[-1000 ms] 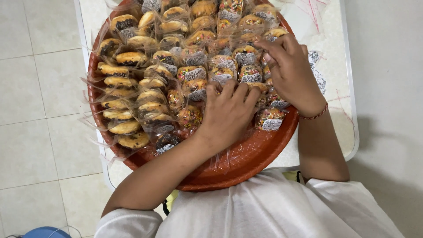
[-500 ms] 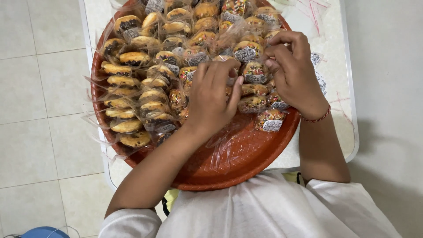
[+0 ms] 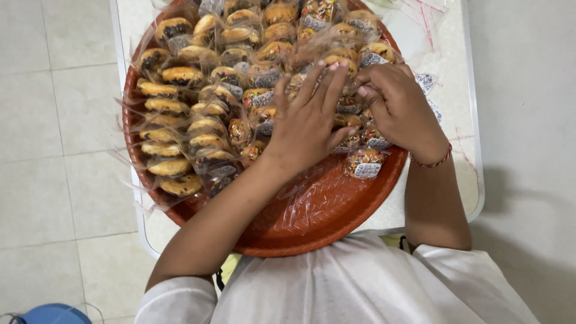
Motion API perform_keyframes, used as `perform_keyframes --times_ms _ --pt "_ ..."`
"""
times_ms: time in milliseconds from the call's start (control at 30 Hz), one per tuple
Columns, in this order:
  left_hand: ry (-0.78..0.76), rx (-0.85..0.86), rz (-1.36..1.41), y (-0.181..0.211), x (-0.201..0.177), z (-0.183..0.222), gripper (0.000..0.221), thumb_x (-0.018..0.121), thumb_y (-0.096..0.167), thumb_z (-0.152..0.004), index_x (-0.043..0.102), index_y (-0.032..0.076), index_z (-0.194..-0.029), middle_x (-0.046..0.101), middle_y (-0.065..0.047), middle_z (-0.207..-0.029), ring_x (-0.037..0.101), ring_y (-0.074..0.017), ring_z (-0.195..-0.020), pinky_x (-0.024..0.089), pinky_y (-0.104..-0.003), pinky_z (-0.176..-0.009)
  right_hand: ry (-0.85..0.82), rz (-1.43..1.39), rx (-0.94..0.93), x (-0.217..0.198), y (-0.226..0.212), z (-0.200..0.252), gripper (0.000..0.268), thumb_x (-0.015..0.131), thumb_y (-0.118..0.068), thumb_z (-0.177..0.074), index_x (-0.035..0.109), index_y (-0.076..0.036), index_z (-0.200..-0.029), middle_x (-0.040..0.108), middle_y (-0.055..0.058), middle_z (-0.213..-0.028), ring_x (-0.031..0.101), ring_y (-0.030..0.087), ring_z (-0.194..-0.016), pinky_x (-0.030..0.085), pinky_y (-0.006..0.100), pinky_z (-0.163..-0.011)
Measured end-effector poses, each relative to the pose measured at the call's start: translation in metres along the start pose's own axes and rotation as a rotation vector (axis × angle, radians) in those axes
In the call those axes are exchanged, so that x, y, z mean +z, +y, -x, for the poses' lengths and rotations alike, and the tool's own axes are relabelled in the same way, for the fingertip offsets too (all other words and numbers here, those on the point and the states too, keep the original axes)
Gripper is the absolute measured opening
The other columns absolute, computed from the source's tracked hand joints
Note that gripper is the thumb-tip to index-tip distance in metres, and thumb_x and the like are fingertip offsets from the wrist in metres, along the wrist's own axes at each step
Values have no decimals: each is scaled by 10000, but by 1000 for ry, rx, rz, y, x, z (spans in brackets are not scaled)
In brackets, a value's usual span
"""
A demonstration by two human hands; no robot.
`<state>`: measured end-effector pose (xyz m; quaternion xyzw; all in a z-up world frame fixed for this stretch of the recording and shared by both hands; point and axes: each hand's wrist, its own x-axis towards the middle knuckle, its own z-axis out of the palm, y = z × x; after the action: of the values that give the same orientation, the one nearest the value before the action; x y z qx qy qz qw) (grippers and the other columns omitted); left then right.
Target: Applying adhesive labels to small plastic bags containing donuts on a large serving tray.
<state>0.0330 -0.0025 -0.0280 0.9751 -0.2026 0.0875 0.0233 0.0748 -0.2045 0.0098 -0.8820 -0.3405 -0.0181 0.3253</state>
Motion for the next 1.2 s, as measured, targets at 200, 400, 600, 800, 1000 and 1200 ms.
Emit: perform_keyframes --times_ms 200,400,600,800,1000,1200 --pt "-94 42 281 -6 -9 -8 1131 543 766 -980 -158 141 -1611 587 -42 -1511 226 -255 -1588 -138 -639 -1212 42 -61 -1 5 -4 -2 159 469 49 -1068 595 -1 -1150 612 112 -991 590 285 -931 407 454 -983" --pt "-28 -4 442 -13 -14 -8 1131 622 745 -986 -98 146 -1621 685 -119 -1402 323 -362 -1563 -144 -658 -1214 202 -121 -92 17 1 -4 159 438 -15 -1137 588 37 -1151 615 170 -1062 588 297 -988 468 401 -882" --pt "-19 14 452 -18 -9 -5 1105 628 701 -1005 -94 136 -1622 657 -131 -1438 271 -376 -1568 -130 -700 -1179 537 -283 -155 15 7 -5 68 401 -15 -1165 463 13 -1167 557 201 -1110 638 352 -1046 578 446 -953" --pt "156 2 404 -24 -33 -5 897 706 695 -959 281 201 -1576 644 -35 -1453 449 -281 -1441 12 -610 -1214 578 -366 -180 4 -10 -3 61 400 -29 -1172 439 17 -1181 524 205 -1124 615 336 -1044 602 444 -980" --pt "439 -106 672 -52 -61 9 422 593 306 -1115 450 158 -1483 667 -41 -1356 503 -281 -1260 406 -411 -1019 582 -282 -170 -3 -20 -9 33 439 -28 -1151 461 -4 -1158 519 167 -1112 592 318 -1060 536 432 -986" --pt "79 -88 935 -46 -92 8 708 756 293 -982 349 109 -1532 502 -149 -1535 471 -313 -1408 415 -521 -1145 288 -289 -370 -9 -34 -35 144 440 -57 -1147 520 60 -1172 576 202 -1116 639 334 -1031 594 420 -957"
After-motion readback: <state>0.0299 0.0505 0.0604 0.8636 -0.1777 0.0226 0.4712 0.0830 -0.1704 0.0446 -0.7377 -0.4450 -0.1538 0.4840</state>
